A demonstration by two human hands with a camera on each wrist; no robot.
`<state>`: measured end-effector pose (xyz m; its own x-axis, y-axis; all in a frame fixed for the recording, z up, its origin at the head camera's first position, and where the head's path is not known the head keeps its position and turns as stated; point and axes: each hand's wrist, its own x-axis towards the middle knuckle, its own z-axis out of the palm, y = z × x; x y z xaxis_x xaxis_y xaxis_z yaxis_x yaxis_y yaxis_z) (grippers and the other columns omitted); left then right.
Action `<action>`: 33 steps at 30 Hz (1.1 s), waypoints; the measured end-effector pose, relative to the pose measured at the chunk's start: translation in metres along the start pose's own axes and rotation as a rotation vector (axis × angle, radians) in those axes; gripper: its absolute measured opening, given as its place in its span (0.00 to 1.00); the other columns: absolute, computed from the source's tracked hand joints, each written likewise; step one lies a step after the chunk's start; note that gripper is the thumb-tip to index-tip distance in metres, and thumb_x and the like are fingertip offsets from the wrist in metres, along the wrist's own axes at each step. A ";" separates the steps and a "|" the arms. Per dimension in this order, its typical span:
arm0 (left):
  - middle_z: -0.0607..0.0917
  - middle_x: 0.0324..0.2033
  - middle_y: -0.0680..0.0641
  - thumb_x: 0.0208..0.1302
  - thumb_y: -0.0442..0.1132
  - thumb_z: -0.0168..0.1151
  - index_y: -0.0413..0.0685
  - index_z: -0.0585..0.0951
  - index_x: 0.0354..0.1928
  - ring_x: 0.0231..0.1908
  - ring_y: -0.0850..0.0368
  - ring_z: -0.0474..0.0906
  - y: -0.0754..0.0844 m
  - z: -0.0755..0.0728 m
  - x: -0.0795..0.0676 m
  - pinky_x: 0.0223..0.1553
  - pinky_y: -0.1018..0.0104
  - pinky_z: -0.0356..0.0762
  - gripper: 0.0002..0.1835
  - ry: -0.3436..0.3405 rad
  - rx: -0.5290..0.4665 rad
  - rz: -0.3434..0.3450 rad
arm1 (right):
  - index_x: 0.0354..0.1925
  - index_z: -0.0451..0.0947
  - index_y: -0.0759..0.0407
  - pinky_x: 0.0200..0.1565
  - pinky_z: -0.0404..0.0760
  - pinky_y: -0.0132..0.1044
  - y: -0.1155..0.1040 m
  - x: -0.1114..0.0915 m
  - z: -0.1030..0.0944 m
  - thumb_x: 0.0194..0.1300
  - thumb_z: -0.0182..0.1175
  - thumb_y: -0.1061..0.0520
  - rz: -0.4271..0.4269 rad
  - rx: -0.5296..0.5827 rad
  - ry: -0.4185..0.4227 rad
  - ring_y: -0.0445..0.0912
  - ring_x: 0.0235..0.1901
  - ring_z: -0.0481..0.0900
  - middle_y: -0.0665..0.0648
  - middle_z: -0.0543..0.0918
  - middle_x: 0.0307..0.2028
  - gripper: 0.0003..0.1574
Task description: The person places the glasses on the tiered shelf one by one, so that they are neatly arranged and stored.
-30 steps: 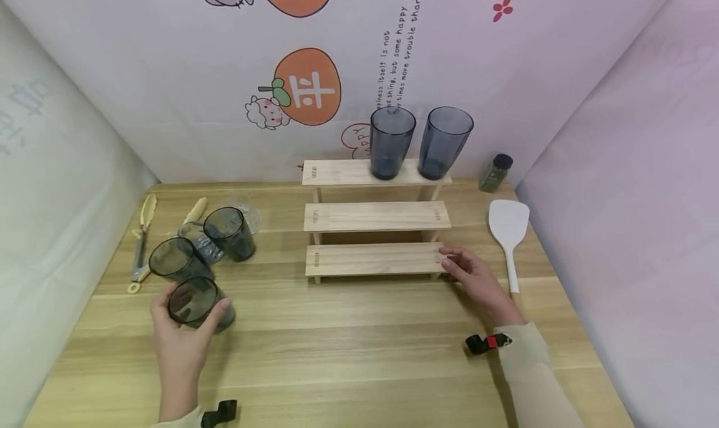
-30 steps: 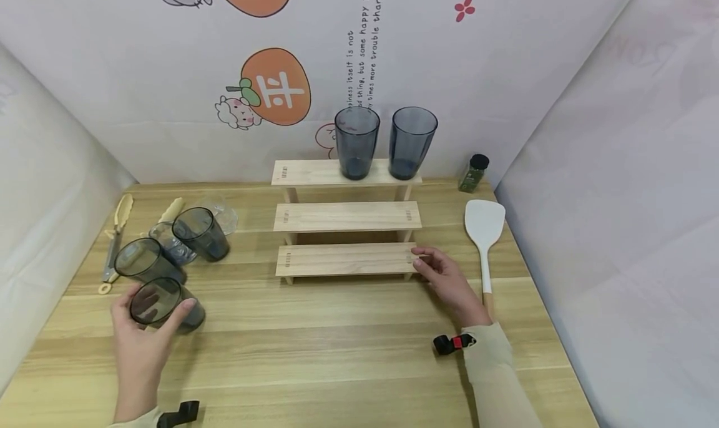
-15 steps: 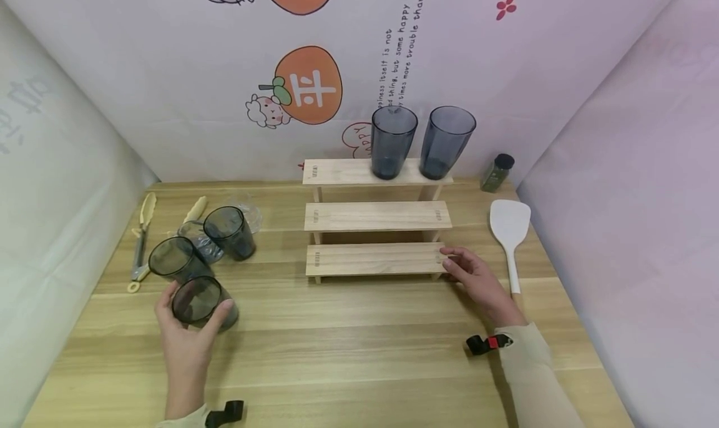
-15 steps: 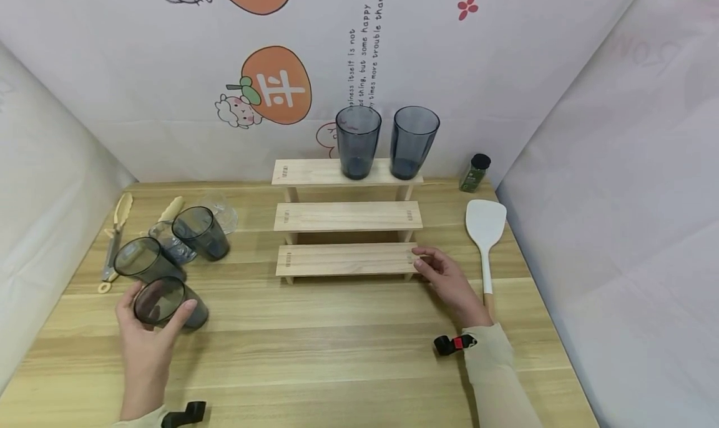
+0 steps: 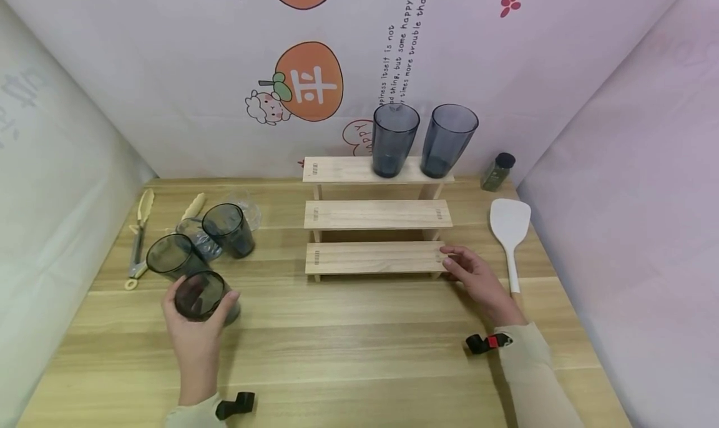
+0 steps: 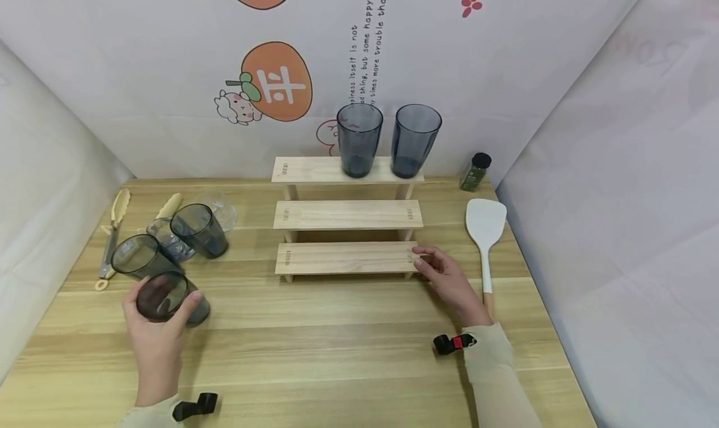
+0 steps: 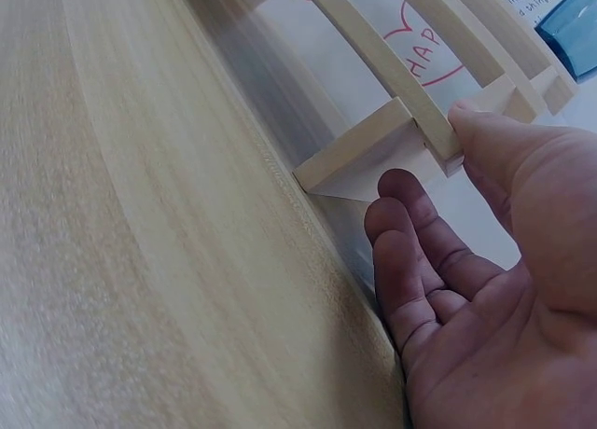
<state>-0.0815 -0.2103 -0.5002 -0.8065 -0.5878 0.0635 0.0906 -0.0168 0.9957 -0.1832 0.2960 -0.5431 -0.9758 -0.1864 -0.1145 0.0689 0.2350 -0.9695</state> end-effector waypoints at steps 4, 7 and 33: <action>0.74 0.62 0.41 0.50 0.27 0.80 0.48 0.65 0.71 0.62 0.47 0.68 0.004 0.003 0.003 0.58 0.68 0.69 0.47 -0.057 0.017 0.000 | 0.67 0.71 0.61 0.50 0.81 0.39 0.000 -0.001 -0.001 0.77 0.57 0.49 0.000 -0.002 0.009 0.48 0.50 0.79 0.65 0.78 0.55 0.27; 0.74 0.62 0.41 0.51 0.27 0.79 0.47 0.65 0.71 0.61 0.46 0.68 0.008 0.007 0.005 0.56 0.69 0.70 0.46 -0.117 0.016 -0.031 | 0.66 0.72 0.59 0.49 0.81 0.38 0.001 0.000 -0.001 0.77 0.58 0.48 0.001 -0.004 0.013 0.49 0.50 0.79 0.62 0.78 0.55 0.27; 0.79 0.57 0.39 0.56 0.23 0.67 0.43 0.72 0.67 0.55 0.44 0.75 0.135 0.166 0.133 0.57 0.56 0.72 0.35 -1.259 -0.250 0.130 | 0.66 0.73 0.60 0.48 0.82 0.41 0.000 -0.002 -0.004 0.76 0.59 0.50 -0.011 0.004 0.014 0.56 0.47 0.82 0.66 0.79 0.54 0.26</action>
<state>-0.2738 -0.1566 -0.3463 -0.7636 0.5644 0.3137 0.2060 -0.2476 0.9467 -0.1816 0.2999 -0.5424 -0.9793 -0.1756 -0.1008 0.0590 0.2290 -0.9716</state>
